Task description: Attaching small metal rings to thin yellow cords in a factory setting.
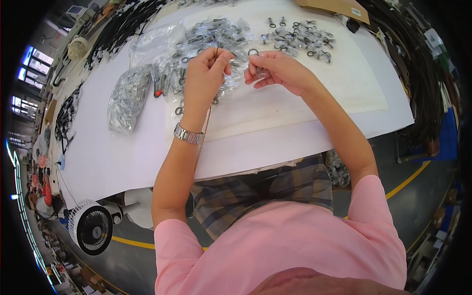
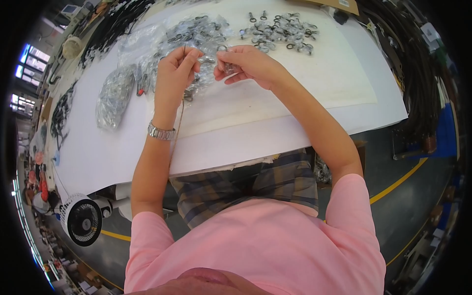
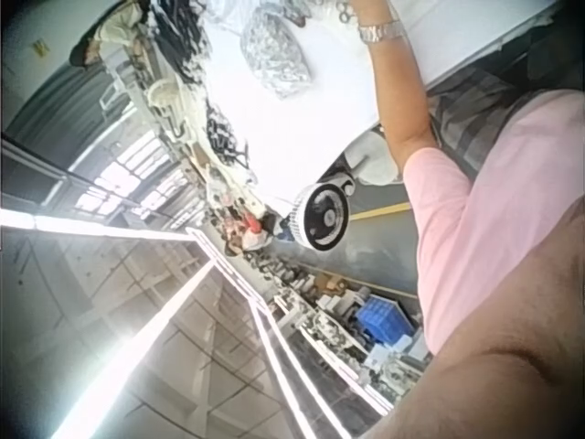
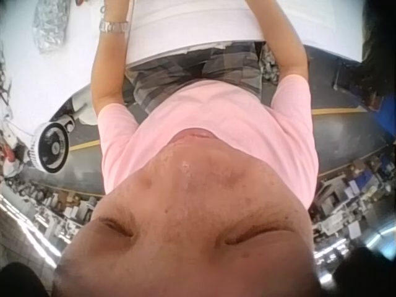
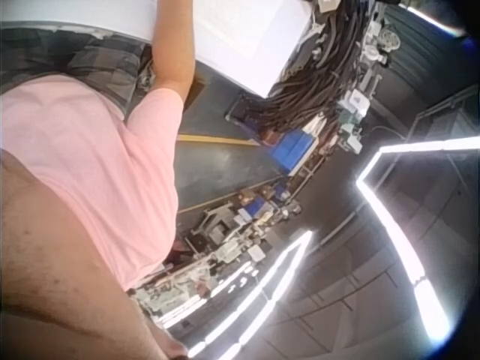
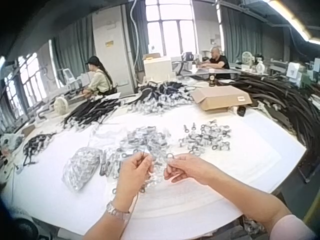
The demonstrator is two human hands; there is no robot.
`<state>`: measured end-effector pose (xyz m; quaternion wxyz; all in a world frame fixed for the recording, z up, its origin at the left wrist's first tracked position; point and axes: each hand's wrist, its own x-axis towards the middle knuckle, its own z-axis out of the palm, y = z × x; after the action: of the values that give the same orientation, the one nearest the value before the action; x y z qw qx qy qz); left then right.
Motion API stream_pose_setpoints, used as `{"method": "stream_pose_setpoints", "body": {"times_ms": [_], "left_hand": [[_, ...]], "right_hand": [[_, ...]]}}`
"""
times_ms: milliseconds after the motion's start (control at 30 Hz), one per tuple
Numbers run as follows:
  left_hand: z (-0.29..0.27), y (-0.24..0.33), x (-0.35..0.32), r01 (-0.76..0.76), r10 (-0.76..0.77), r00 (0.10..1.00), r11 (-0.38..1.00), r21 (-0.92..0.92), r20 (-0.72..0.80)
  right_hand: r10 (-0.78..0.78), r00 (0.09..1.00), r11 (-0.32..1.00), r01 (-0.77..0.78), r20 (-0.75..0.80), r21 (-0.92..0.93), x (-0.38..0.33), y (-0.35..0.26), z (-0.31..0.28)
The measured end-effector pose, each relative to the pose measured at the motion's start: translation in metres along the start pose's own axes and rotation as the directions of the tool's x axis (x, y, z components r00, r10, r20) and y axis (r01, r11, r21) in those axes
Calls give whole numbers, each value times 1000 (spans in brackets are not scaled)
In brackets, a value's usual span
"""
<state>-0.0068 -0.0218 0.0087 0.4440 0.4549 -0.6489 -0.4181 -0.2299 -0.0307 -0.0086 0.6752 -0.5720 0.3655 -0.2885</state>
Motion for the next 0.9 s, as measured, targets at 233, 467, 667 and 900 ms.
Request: {"method": "stream_pose_setpoints", "body": {"times_ms": [233, 467, 667, 900], "left_hand": [[20, 4, -11, 69, -41, 988, 980, -188, 152], [18, -8, -7, 128, -57, 979, 918, -375, 195], [16, -9, -8, 293, -175, 934, 876, -384, 313], [20, -6, -11, 279, -147, 928, 882, -380, 341]], "right_hand": [[-175, 971, 889, 228, -164, 397, 8, 9, 18], [-176, 982, 882, 185, -62, 433, 7, 12, 21], [-82, 956, 890, 198, -283, 410, 5, 9, 31], [-265, 934, 907, 326, -240, 267, 0, 10, 31]]}}
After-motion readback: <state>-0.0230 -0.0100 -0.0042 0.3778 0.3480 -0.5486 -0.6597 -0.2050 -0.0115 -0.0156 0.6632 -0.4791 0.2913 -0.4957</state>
